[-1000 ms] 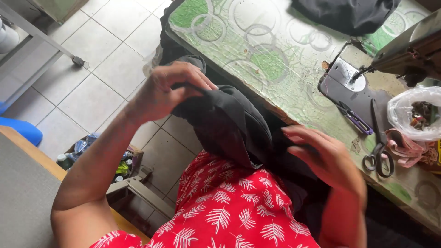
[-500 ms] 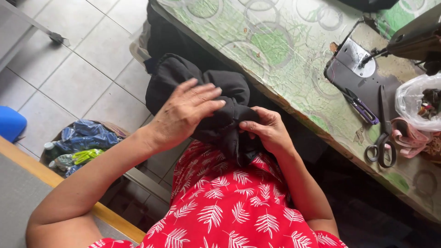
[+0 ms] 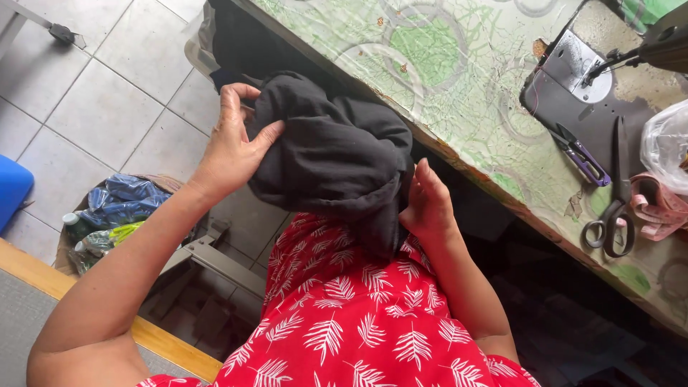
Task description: A person is using an industrial sewing machine to sew and assemble a black fabric bag, including aligning seams and trimming excess thread.
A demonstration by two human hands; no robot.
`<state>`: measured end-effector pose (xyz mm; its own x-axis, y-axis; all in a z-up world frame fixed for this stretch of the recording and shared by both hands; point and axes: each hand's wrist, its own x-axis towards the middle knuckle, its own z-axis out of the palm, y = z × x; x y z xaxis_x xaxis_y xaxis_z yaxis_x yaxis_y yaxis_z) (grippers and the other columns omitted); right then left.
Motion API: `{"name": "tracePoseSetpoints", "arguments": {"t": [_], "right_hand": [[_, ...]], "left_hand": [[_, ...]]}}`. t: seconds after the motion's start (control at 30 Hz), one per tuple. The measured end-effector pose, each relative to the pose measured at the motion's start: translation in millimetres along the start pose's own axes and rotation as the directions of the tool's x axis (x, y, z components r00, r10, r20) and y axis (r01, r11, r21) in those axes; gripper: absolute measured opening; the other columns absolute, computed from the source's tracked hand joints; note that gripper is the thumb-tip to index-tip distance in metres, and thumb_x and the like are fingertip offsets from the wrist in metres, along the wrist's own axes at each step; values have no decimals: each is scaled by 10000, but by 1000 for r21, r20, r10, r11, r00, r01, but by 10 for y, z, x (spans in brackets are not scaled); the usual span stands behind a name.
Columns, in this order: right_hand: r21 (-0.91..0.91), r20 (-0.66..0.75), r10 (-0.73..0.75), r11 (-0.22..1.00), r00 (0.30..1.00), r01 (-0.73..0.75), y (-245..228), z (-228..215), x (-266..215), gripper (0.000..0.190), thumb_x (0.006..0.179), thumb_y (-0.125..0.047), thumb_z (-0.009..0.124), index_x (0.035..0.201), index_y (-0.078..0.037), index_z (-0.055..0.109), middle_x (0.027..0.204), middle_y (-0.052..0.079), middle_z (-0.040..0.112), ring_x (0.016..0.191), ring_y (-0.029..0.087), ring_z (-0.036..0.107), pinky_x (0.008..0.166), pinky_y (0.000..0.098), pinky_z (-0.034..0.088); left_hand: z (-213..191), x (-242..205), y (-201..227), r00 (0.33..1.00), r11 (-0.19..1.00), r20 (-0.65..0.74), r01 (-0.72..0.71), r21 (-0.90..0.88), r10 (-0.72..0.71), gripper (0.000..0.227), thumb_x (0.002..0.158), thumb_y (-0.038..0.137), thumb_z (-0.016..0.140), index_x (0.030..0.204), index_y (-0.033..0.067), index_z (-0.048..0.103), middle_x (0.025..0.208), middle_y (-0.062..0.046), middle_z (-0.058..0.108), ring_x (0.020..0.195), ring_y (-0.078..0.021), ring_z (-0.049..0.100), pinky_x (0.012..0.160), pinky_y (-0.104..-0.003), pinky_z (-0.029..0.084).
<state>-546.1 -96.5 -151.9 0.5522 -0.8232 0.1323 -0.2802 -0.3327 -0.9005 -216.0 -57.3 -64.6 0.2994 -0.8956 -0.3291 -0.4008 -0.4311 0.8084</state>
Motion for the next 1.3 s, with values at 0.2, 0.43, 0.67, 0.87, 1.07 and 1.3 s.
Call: {"name": "tracePoseSetpoints", "arguments": {"t": [0.2, 0.43, 0.67, 0.87, 1.07, 1.3], "right_hand": [[936, 134, 502, 221, 855, -276, -336, 48, 181, 203, 876, -108, 766, 1065, -64, 704, 929, 72, 747, 681, 125, 650, 504, 187, 420], [860, 60, 445, 432, 894, -273, -239, 180, 8, 187, 859, -69, 790, 1014, -84, 687, 886, 24, 690, 693, 94, 604, 561, 196, 490], [643, 54, 396, 689, 917, -335, -339, 200, -127, 176, 890, -31, 772, 1044, -37, 687, 968, 5, 650, 791, 88, 625, 721, 215, 606], [861, 221, 464, 320, 858, -395, -337, 271, -150, 292, 955, -185, 663, 979, 103, 708, 882, 234, 712, 794, 282, 747, 729, 447, 645], [880, 239, 625, 184, 743, -439, -636, 245, 93, 174, 818, -38, 721, 951, 72, 699, 791, 237, 694, 710, 317, 743, 706, 448, 619], [907, 217, 614, 161, 759, -390, -146, 370, -128, 204, 903, -117, 657, 943, 76, 714, 803, 274, 714, 752, 366, 762, 722, 472, 621]], "left_hand": [[-189, 19, -20, 888, 894, -107, -446, 40, 448, 335, 994, 27, 564, 1280, 96, 403, 1260, -81, 444, 1140, -241, 459, 1053, -354, 384], [-345, -113, 175, 967, 948, -12, -245, 201, 253, 379, 989, 0, 562, 1258, 174, 359, 1300, 5, 450, 1061, -256, 493, 725, -418, 429], [-241, -91, -135, 868, 735, 52, -448, 509, 494, 457, 954, -110, 562, 1326, 71, 365, 1350, -119, 542, 632, -385, 572, 570, -517, 470], [-96, -63, -456, 775, 647, 26, -545, 534, 631, 522, 990, -73, 536, 1431, 188, 436, 1169, -137, 560, 972, -442, 694, 782, -523, 578], [-24, -161, -500, 657, 413, 129, -600, 685, 742, 666, 868, -93, 590, 1448, 219, 491, 1106, -161, 508, 847, -391, 654, 682, -489, 571], [-64, -194, -281, 716, 487, 34, -509, 710, 697, 596, 904, -89, 570, 1431, 183, 502, 1038, -148, 524, 804, -418, 676, 663, -523, 563]]}}
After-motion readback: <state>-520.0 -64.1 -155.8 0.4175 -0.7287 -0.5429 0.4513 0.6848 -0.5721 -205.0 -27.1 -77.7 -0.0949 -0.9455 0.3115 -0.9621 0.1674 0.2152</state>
